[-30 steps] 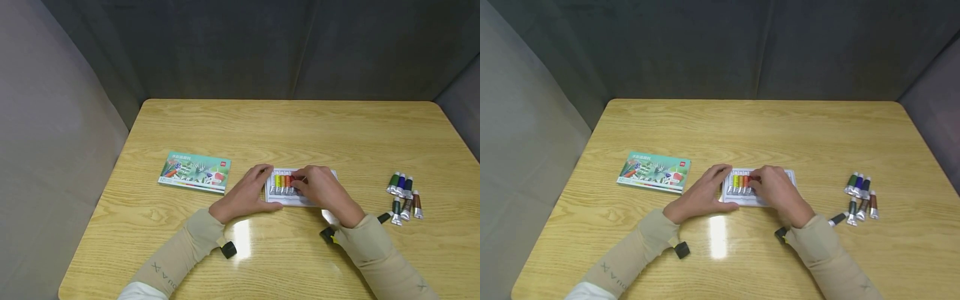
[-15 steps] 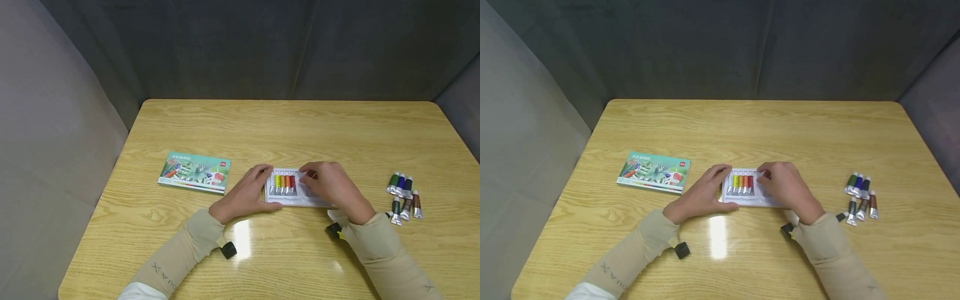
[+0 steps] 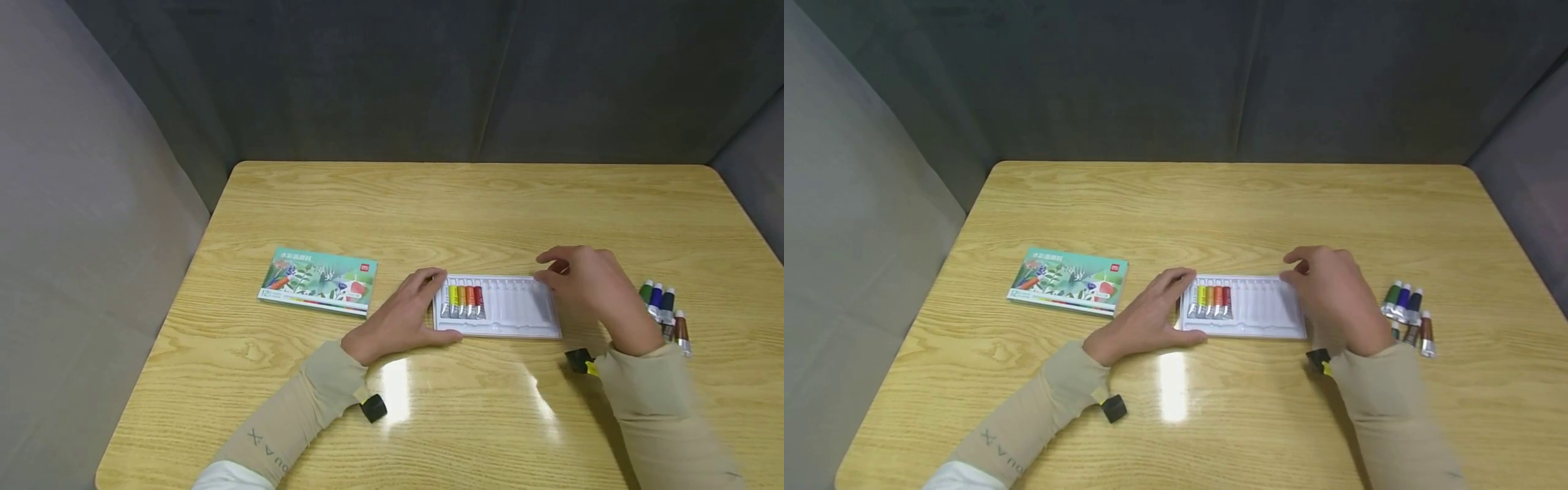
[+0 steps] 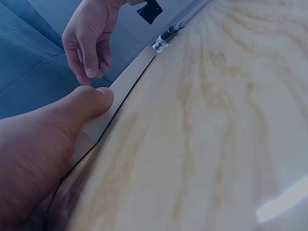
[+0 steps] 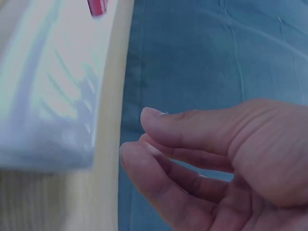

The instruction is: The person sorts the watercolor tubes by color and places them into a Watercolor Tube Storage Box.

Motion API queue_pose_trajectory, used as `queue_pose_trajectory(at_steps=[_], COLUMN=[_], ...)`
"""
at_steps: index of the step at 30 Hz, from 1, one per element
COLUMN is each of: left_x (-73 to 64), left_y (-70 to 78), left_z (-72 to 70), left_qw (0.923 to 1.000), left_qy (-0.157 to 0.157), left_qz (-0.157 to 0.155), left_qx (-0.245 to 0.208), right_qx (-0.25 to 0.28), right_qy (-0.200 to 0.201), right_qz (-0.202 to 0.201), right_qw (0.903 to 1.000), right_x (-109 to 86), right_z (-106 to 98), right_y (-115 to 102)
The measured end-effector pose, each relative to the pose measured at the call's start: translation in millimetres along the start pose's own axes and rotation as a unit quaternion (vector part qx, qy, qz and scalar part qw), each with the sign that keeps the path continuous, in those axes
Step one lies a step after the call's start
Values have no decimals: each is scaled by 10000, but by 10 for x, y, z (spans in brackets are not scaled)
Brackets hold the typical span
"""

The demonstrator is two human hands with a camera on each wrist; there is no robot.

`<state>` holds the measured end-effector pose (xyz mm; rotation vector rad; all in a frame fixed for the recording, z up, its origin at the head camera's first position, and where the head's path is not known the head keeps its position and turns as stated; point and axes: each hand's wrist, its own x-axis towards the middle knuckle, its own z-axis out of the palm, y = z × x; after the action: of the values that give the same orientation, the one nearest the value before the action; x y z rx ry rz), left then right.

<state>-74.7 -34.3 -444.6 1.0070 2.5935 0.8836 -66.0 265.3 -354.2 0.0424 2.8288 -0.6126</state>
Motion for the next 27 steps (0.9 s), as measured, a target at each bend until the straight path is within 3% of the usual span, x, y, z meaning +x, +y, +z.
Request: queue_pose_trajectory(at_steps=[11, 22, 27], left_x=[4, 13, 13], left_y=[-16, -8, -18], left_z=[2, 0, 6], left_qw=[10000, 10000, 10000], left_qy=[7, 31, 36], left_qz=[5, 41, 40], left_qx=[17, 29, -5], right_qx=[11, -134, -120], right_qy=[128, 303, 364], right_qz=[230, 320, 567], right_qw=[9997, 9989, 9977], right_x=[-33, -103, -121], right_z=[-258, -395, -420], right_y=[328, 585, 655])
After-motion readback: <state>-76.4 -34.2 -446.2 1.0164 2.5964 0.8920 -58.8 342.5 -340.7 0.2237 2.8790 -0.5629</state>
